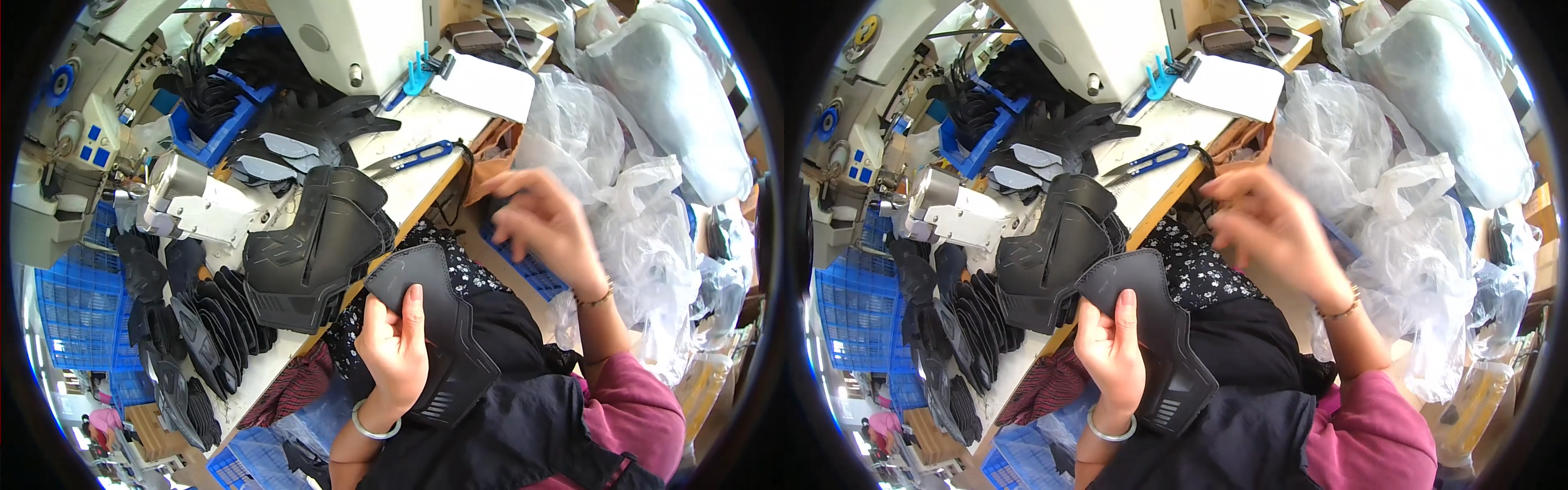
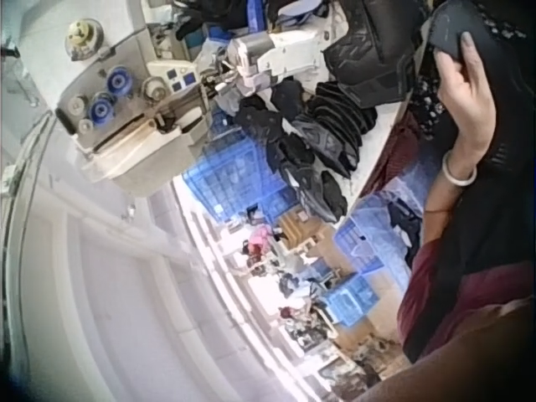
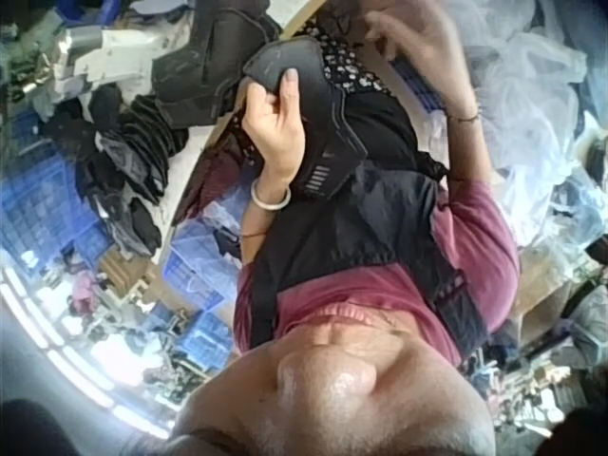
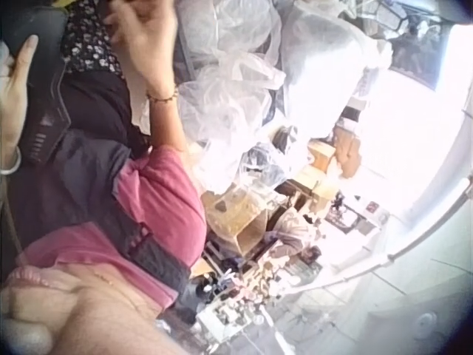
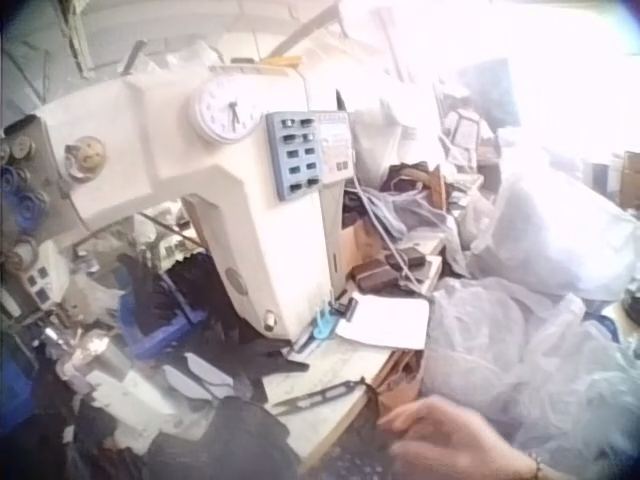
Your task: Trimming excess material from black shoe upper components using a hand trimmer.
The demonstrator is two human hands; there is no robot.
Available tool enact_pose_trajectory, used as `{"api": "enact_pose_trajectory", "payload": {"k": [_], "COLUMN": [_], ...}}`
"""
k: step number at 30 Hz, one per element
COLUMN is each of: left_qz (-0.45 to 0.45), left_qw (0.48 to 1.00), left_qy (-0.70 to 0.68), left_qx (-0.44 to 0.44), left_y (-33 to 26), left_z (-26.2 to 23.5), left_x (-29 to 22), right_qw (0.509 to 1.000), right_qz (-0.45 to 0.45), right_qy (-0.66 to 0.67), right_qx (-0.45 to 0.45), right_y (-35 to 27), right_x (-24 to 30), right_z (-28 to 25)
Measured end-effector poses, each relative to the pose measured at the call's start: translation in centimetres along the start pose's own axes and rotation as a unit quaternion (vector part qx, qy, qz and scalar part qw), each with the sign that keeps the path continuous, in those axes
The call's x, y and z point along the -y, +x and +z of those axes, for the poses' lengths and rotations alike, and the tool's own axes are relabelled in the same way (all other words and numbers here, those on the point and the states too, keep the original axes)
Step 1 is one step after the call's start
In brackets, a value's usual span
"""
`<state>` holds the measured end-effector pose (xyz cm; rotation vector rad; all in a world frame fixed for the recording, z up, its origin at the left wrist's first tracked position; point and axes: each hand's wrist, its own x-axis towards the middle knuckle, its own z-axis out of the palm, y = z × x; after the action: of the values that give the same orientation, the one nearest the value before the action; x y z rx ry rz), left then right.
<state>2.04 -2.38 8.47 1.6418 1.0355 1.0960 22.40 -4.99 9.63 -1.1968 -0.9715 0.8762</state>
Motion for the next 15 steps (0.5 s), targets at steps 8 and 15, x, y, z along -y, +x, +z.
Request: {"api": "enact_pose_trajectory", "payload": {"k": [8,15], "left_qz": [-0.059,-0.133], "left_qw": [0.994,0.981], "left_qy": [-0.063,-0.104], "left_qx": [0.062,0.091], "left_y": [-0.1,0.2], "left_z": [0.0,0.0], "left_x": [1.2,1.0], "right_qw": [0.943,0.951], "right_qz": [-0.193,-0.154], "right_qy": [-0.272,-0.256], "right_qx": [0.017,0.081], "right_y": [-0.2,0.4], "right_x": [-3.7,-2.0], "right_z": [2.8,3.1]}}
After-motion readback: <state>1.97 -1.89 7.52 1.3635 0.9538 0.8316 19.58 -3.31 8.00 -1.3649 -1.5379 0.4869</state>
